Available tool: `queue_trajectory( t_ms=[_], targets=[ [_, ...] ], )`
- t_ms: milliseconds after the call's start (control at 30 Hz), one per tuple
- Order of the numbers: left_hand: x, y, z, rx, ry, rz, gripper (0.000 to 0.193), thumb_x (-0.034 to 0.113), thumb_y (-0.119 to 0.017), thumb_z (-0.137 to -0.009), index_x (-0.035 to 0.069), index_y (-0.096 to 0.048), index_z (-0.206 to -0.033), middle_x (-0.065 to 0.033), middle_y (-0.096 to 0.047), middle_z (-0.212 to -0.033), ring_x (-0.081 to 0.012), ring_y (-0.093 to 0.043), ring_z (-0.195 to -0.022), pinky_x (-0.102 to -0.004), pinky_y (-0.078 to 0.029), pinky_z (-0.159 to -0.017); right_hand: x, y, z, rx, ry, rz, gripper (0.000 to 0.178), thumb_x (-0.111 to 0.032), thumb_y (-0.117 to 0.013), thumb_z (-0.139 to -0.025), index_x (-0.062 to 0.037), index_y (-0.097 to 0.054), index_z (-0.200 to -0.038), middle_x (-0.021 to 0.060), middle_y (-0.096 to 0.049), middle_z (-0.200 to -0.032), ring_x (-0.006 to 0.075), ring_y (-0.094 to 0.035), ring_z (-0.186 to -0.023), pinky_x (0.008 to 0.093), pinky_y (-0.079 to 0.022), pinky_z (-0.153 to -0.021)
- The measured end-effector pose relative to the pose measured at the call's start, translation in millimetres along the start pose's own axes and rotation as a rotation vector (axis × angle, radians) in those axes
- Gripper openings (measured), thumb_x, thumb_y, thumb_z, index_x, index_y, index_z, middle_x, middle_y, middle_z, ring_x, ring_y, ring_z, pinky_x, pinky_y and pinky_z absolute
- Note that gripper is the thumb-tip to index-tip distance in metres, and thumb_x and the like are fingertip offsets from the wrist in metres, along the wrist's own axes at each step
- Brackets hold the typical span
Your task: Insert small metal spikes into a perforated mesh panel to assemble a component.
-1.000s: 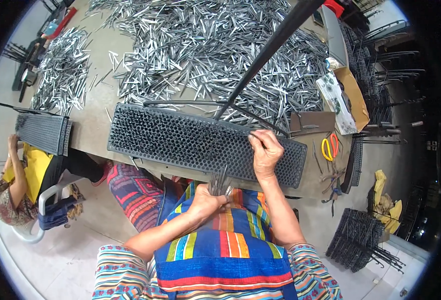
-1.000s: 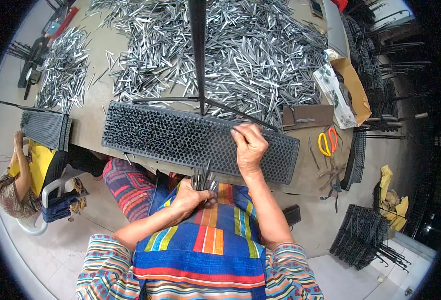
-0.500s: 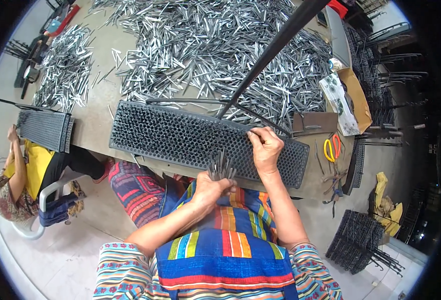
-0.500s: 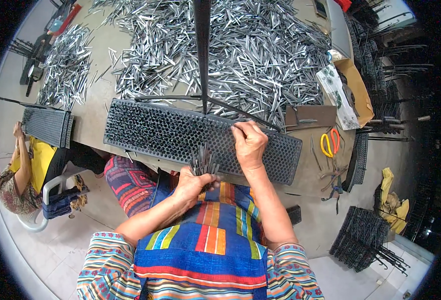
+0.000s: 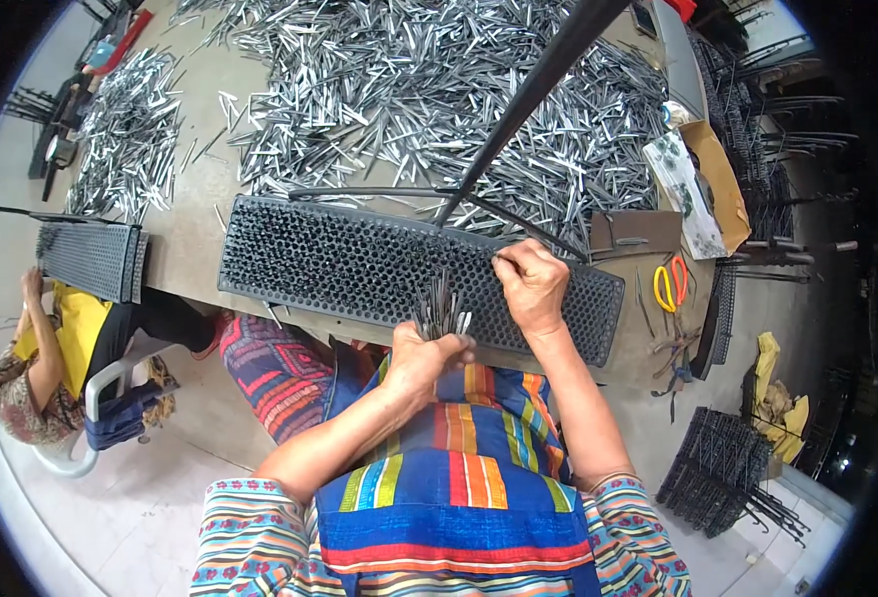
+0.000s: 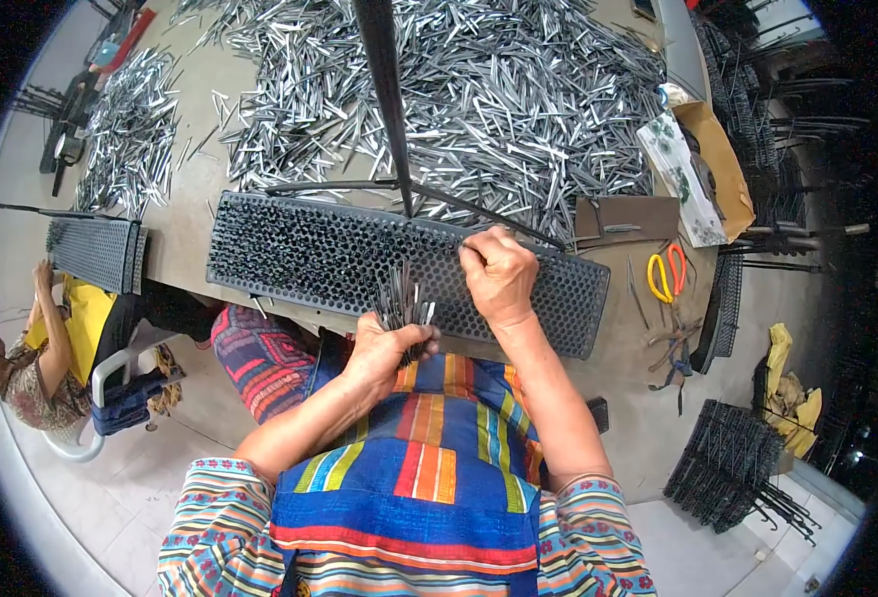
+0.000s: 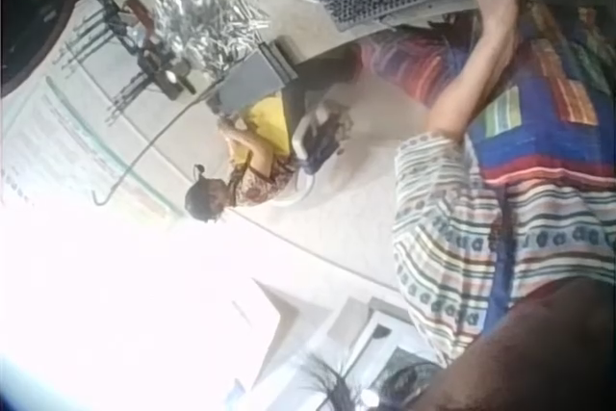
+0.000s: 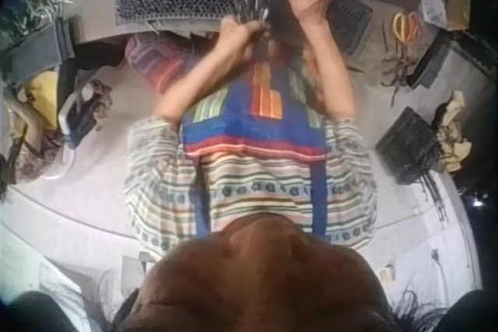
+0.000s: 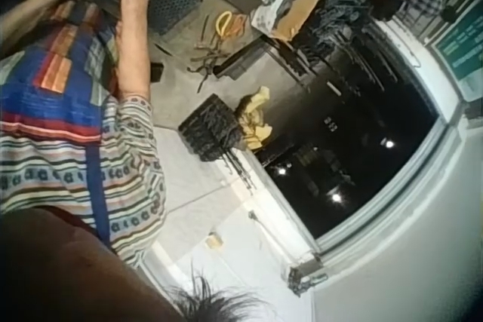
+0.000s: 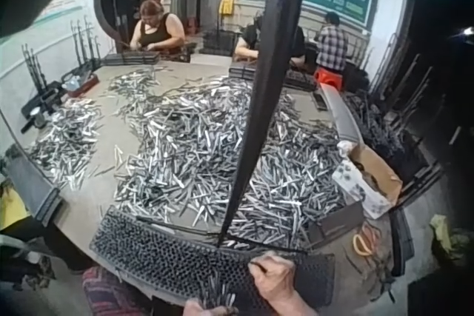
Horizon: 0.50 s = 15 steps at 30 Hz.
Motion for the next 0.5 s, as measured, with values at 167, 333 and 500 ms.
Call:
queue_trajectory(
  t_ms=[167,333,500],
  targets=[
    [4.0,-2.6,-1.1,-0.010,-0.010,0.038,0.009,-0.004,-0.065,-0.080,0.000,-0.065,-0.088,-0.0117,-0.069,-0.077,-0.0167,-0.066,-0.061,-0.0269,-0.053,-0.052,3.4,-2.0,0.6,-0.059,-0.069,0.131,0.009,-0.003,-0.071,-0.072,0.0003,-0.070,-0.080,0.0096,-0.064,-0.070,0.0180,-0.063,-0.058,0.0291,-0.047,-0.054],
    [11.5,-7.0,-0.2,-0.026,-0.005,0.036,0.009,-0.004,-0.063,-0.081,0.000,-0.066,-0.088,-0.0094,-0.070,-0.078,-0.0145,-0.065,-0.059,-0.0250,-0.051,-0.051,-1.0,9.7,19.6,-0.183,-0.365,-0.200,0.017,-0.007,-0.075,-0.072,0.0023,-0.071,-0.086,0.0080,-0.065,-0.074,0.0120,-0.061,-0.058,0.0269,-0.046,-0.051],
    [6.4,-18.9,-1.4,-0.072,0.020,0.035,0.010,-0.004,-0.063,-0.081,0.000,-0.066,-0.089,-0.0099,-0.070,-0.079,-0.0153,-0.066,-0.061,-0.0249,-0.053,-0.052,-14.2,-1.2,62.8,-0.340,-0.755,-0.774,0.010,0.001,-0.069,-0.079,0.0033,-0.068,-0.089,0.0014,-0.063,-0.072,0.0045,-0.055,-0.056,0.0188,-0.044,-0.051]
  ],
)
Point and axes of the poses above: each hand's wrist, its own z-axis away from the middle knuckle, its own y-axis out of the back of the hand, x = y × z, the point moved 4 cm from there along -z, towards the middle knuckle
